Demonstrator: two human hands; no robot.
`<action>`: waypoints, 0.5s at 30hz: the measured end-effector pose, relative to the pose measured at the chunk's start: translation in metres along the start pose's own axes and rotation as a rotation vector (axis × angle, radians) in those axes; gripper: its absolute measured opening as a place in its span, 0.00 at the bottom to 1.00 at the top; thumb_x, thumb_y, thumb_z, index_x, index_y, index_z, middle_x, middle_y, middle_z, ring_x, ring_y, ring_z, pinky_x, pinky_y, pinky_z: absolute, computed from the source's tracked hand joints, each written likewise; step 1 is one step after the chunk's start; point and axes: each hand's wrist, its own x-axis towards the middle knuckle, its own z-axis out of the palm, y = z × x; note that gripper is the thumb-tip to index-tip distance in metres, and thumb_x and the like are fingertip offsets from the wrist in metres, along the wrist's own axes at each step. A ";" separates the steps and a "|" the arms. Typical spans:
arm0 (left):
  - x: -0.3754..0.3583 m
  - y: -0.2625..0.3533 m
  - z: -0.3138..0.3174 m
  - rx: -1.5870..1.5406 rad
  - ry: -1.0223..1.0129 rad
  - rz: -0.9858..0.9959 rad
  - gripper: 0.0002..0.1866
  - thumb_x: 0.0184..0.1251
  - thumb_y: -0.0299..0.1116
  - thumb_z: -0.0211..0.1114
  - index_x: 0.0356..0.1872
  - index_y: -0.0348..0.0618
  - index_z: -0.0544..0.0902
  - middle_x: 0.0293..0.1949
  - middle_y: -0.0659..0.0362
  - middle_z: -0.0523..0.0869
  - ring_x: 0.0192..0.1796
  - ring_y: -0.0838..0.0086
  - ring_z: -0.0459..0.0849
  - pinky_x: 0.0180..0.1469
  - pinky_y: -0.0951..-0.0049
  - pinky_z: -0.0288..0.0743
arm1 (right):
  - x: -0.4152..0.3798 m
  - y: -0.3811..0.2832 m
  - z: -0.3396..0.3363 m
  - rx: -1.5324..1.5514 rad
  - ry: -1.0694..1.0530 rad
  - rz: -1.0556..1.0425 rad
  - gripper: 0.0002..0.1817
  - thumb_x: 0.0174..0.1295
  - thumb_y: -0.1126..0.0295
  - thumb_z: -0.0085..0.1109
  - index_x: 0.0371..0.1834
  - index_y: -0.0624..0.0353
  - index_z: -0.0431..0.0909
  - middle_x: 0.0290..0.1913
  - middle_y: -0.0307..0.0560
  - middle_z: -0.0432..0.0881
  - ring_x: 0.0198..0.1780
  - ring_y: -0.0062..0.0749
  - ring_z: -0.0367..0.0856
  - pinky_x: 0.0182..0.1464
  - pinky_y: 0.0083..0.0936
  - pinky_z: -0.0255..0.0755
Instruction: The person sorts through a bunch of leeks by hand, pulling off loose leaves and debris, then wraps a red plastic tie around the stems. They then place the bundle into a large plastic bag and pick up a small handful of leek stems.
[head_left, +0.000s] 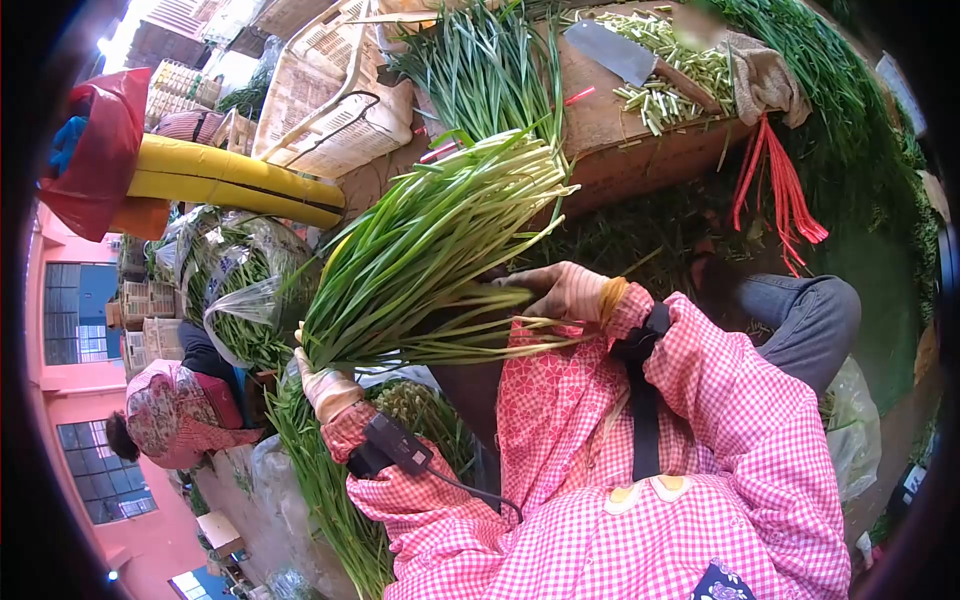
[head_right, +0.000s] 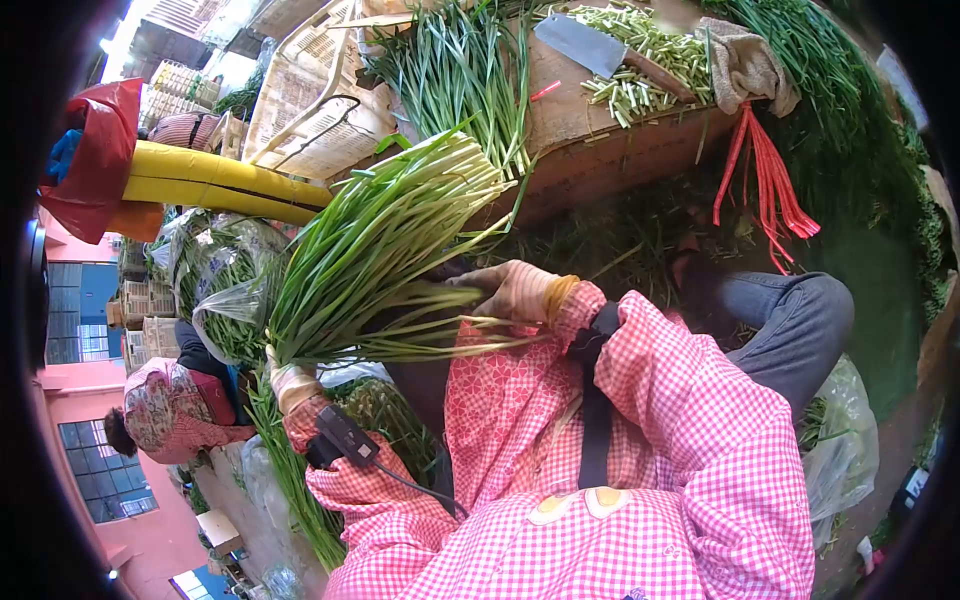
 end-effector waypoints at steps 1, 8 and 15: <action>-0.010 -0.003 0.009 0.014 0.026 0.003 0.20 0.71 0.42 0.43 0.60 0.48 0.71 0.61 0.64 0.71 0.62 0.73 0.67 0.66 0.64 0.55 | 0.001 0.000 0.006 -0.014 0.034 -0.021 0.23 0.51 0.73 0.63 0.53 0.49 0.76 0.43 0.41 0.82 0.42 0.18 0.74 0.49 0.19 0.68; 0.020 0.007 -0.015 -0.030 -0.101 -0.057 0.20 0.71 0.41 0.44 0.58 0.48 0.73 0.60 0.63 0.72 0.62 0.71 0.67 0.67 0.57 0.53 | -0.024 -0.038 -0.005 -1.285 0.190 -0.412 0.09 0.38 0.61 0.65 0.21 0.52 0.82 0.26 0.48 0.79 0.32 0.45 0.77 0.49 0.33 0.71; -0.008 -0.001 0.007 -0.012 -0.015 -0.052 0.21 0.69 0.44 0.45 0.59 0.51 0.72 0.61 0.63 0.72 0.63 0.68 0.68 0.66 0.56 0.56 | -0.101 -0.027 -0.102 -1.489 0.114 0.708 0.21 0.52 0.52 0.58 0.46 0.49 0.80 0.41 0.50 0.82 0.44 0.43 0.80 0.47 0.35 0.73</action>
